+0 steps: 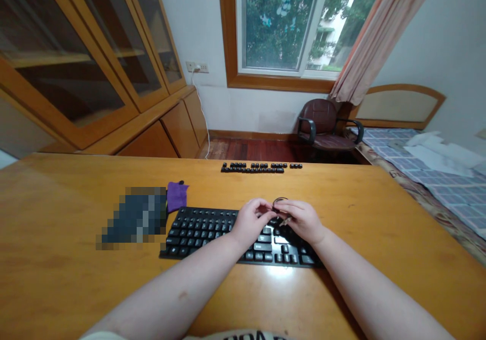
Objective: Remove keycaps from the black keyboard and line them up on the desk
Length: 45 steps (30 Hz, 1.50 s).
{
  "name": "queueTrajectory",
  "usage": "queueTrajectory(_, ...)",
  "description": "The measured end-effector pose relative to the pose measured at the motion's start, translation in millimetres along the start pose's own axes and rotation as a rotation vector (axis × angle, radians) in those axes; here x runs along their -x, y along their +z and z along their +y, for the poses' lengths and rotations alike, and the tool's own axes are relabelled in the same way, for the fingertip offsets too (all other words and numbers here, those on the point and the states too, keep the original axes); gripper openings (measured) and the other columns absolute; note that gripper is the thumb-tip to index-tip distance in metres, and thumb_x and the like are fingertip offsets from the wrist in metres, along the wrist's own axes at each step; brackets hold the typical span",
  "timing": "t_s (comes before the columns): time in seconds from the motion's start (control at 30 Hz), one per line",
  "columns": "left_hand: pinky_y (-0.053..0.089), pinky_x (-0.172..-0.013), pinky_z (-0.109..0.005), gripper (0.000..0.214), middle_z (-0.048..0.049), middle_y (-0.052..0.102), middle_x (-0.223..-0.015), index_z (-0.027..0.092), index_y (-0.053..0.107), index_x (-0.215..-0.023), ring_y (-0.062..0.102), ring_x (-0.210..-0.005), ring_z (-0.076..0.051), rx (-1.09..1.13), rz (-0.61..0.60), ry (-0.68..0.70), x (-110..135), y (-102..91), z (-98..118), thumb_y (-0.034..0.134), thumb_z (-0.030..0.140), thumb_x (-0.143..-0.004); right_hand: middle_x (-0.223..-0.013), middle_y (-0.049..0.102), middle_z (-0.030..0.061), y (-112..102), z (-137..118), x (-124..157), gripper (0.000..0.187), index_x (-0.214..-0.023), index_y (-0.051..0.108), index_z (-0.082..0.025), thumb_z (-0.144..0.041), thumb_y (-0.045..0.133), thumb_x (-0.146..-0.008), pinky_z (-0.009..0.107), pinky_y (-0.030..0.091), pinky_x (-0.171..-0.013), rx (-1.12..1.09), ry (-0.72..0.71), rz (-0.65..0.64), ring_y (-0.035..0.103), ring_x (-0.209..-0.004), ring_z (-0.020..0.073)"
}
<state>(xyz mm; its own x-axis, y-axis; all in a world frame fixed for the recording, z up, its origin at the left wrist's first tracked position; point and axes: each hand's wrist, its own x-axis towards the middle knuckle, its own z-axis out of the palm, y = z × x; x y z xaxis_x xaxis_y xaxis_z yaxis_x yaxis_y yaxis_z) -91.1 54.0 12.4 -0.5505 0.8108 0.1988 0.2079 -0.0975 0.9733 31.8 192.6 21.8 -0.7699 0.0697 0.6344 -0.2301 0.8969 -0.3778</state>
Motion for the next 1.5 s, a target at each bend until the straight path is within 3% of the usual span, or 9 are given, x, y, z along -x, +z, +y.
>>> queueTrajectory(0.1,0.048,-0.078,-0.029,0.011,-0.0029,0.061,-0.087,0.017,0.059,-0.083,0.059,-0.082,-0.014,-0.11,0.007,0.079,0.6,-2.6,6.6,0.061,0.024,-0.075,-0.096,0.07,0.0059,-16.1,11.9,-6.9,0.021,-0.101,0.066,-0.023,-0.023,0.055,-0.083,0.032,0.053,-0.08,0.105,0.193,0.08,0.065,-0.088,0.0179)
queueTrajectory(0.2,0.047,-0.077,-0.029,0.007,-0.0026,0.062,-0.085,0.018,0.06,-0.08,0.058,-0.082,-0.015,-0.183,-0.007,0.099,0.6,-4.1,11.5,0.058,0.024,-0.078,-0.089,0.071,0.0044,-34.7,40.5,-17.9,0.017,-0.091,0.07,-0.024,-0.03,0.06,-0.079,0.033,0.054,-0.074,0.241,0.383,0.122,0.067,-0.081,0.0199)
queueTrajectory(0.33,0.046,-0.075,-0.028,0.007,-0.0024,0.062,-0.082,0.018,0.061,-0.078,0.057,-0.081,-0.015,-0.222,-0.029,0.12,0.1,-5.0,13.2,0.056,0.023,-0.079,-0.087,0.07,0.0041,-39.4,86.4,-29.3,0.017,-0.081,0.072,-0.022,-0.034,0.061,-0.077,0.028,0.05,-0.067,0.434,0.557,-0.005,0.065,-0.078,0.0192)
queueTrajectory(0.47,0.045,-0.075,-0.027,0.009,-0.0025,0.062,-0.082,0.018,0.061,-0.079,0.057,-0.081,-0.015,-0.234,-0.035,0.134,0.1,-5.7,10.9,0.055,0.024,-0.081,-0.092,0.068,0.0048,-19.4,115.5,-28.8,0.023,-0.091,0.071,-0.023,-0.035,0.054,-0.082,0.025,0.046,-0.064,0.58,0.678,-0.18,0.063,-0.08,0.0186)
queueTrajectory(0.7,0.044,-0.073,-0.027,0.011,-0.0021,0.062,-0.078,0.018,0.061,-0.077,0.057,-0.078,-0.015,-0.259,-0.042,0.127,0.6,-5.5,11.3,0.054,0.025,-0.082,-0.104,0.066,0.0019,4.4,139.7,-21.7,0.028,-0.104,0.067,-0.028,-0.032,0.045,-0.086,0.026,0.047,-0.068,0.697,0.611,-0.254,0.062,-0.087,0.0182)
queueTrajectory(0.87,0.044,-0.073,-0.027,0.01,-0.0025,0.062,-0.078,0.018,0.061,-0.077,0.057,-0.078,-0.015,-0.261,-0.044,0.111,-0.2,-5.4,13.1,0.055,0.024,-0.081,-0.108,0.065,0.0018,6.7,148.4,-23.5,0.03,-0.108,0.065,-0.028,-0.032,0.047,-0.084,0.025,0.048,-0.072,0.687,0.531,-0.244,0.061,-0.09,0.0178)
queueTrajectory(1.13,0.045,-0.072,-0.027,0.009,-0.0026,0.062,-0.076,0.018,0.061,-0.074,0.057,-0.078,-0.016,-0.265,-0.038,0.109,0.1,-4.3,15.0,0.055,0.022,-0.08,-0.111,0.063,0.0022,9.3,153.3,-31.5,0.032,-0.111,0.063,-0.029,-0.03,0.048,-0.083,0.028,0.049,-0.071,0.721,0.505,-0.292,0.062,-0.087,0.0188)
queueTrajectory(1.5,0.044,-0.075,-0.028,0.008,-0.0024,0.064,-0.078,0.018,0.061,-0.074,0.058,-0.08,-0.016,-0.266,-0.04,0.121,0.1,-4.1,14.1,0.056,0.022,-0.079,-0.11,0.064,0.0023,12.7,155.1,-33.7,0.03,-0.107,0.065,-0.028,-0.028,0.048,-0.084,0.026,0.048,-0.073,0.749,0.47,-0.261,0.062,-0.088,0.0181)
